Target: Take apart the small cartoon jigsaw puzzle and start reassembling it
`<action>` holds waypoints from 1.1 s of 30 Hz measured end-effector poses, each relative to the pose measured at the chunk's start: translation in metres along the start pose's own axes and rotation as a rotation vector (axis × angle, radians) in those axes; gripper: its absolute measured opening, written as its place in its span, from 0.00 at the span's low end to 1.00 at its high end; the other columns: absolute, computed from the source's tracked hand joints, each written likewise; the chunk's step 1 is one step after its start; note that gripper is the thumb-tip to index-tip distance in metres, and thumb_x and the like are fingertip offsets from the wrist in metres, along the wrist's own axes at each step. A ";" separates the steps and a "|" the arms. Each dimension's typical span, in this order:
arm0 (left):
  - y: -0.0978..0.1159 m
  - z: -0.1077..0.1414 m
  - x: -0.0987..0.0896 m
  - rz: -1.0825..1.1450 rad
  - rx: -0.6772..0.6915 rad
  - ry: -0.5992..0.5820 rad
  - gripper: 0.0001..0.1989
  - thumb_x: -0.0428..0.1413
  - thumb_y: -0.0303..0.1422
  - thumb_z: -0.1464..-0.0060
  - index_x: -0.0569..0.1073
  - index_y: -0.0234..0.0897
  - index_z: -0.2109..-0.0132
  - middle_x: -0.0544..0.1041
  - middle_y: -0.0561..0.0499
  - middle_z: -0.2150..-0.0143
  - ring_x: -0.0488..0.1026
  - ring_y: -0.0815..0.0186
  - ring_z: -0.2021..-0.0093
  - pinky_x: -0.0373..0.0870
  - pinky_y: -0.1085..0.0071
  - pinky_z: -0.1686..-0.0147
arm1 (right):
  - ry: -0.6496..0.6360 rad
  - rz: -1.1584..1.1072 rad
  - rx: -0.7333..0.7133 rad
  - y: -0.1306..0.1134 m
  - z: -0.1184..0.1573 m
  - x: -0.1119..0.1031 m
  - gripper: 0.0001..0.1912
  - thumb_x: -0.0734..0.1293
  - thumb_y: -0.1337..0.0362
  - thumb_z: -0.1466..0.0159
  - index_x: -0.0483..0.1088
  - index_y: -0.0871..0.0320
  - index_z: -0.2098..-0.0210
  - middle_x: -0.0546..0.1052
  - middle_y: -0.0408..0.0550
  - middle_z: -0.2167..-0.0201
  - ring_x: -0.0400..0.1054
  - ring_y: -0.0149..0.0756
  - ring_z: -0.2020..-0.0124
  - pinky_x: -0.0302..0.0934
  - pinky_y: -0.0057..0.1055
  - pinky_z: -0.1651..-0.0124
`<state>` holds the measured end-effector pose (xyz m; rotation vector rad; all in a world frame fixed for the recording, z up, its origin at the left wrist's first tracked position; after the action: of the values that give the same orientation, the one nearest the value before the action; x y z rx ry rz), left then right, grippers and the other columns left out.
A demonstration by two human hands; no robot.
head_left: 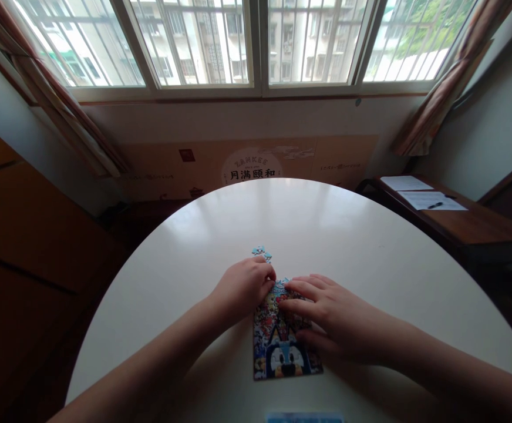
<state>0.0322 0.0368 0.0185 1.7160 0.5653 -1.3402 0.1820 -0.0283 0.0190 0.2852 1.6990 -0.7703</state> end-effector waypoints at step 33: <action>-0.067 -0.012 -0.023 0.244 -0.285 0.320 0.08 0.57 0.32 0.44 0.81 0.40 0.60 0.84 0.50 0.62 0.79 0.61 0.63 0.73 0.65 0.59 | -0.015 0.009 0.010 0.001 0.001 0.001 0.23 0.67 0.59 0.33 0.67 0.50 0.39 0.69 0.55 0.38 0.62 0.53 0.39 0.55 0.54 0.37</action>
<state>-0.0204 0.0852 0.0171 1.7056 0.6670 -0.7785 0.1833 -0.0280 0.0180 0.2926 1.6789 -0.7730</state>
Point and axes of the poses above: each hand's wrist, its own z-axis away from the middle knuckle, its own x-axis out of the palm, y = z × x, the point moved 6 cm from there along -z, towards the middle knuckle
